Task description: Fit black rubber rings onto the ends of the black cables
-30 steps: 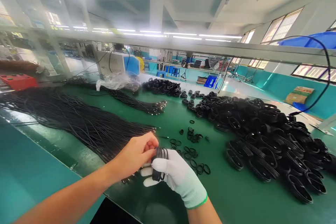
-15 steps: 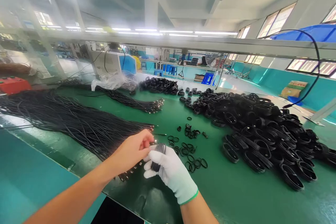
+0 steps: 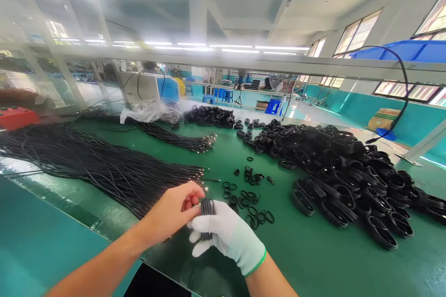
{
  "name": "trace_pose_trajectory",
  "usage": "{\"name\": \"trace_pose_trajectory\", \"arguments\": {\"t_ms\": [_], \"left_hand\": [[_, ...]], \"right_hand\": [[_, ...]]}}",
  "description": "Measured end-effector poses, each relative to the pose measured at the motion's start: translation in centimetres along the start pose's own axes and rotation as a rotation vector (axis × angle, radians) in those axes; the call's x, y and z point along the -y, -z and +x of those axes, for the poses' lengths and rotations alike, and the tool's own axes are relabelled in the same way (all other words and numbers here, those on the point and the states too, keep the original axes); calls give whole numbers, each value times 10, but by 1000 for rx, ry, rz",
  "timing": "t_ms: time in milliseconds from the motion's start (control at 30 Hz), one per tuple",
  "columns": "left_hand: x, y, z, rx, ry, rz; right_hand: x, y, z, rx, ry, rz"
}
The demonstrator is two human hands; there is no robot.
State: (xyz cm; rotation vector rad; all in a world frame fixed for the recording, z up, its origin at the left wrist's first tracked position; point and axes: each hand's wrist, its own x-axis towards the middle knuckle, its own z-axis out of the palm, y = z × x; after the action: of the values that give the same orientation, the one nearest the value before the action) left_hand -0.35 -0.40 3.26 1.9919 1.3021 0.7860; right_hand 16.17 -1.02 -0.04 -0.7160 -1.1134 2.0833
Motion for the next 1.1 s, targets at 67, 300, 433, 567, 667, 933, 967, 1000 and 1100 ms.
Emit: {"name": "trace_pose_trajectory", "arguments": {"t_ms": [67,300,433,567,667,933,967,1000,1100], "left_hand": [[0,-4,1,-10,-3,72],[9,-19,-2,-102,-112,260],[15,-22,2,-104,-220,330],[19,-23,11,-73,-338,346],[18,-15,20,-8,-352,295],[22,-18,26,147,-154,308],[24,-27,24,195,-187,360],[25,-37,22,235,-217,415],[29,-58,20,243,-223,505]], "right_hand": [[-5,-1,2,-7,-21,-6],[-18,-1,8,-33,-4,33],[-14,-2,4,-32,-15,22],[-14,0,3,-29,26,16],[-11,8,-1,-68,40,16],[28,56,-25,-364,257,268],[29,58,-26,-385,257,268],[29,59,-26,-390,252,266],[23,52,-22,-355,232,267]]}}
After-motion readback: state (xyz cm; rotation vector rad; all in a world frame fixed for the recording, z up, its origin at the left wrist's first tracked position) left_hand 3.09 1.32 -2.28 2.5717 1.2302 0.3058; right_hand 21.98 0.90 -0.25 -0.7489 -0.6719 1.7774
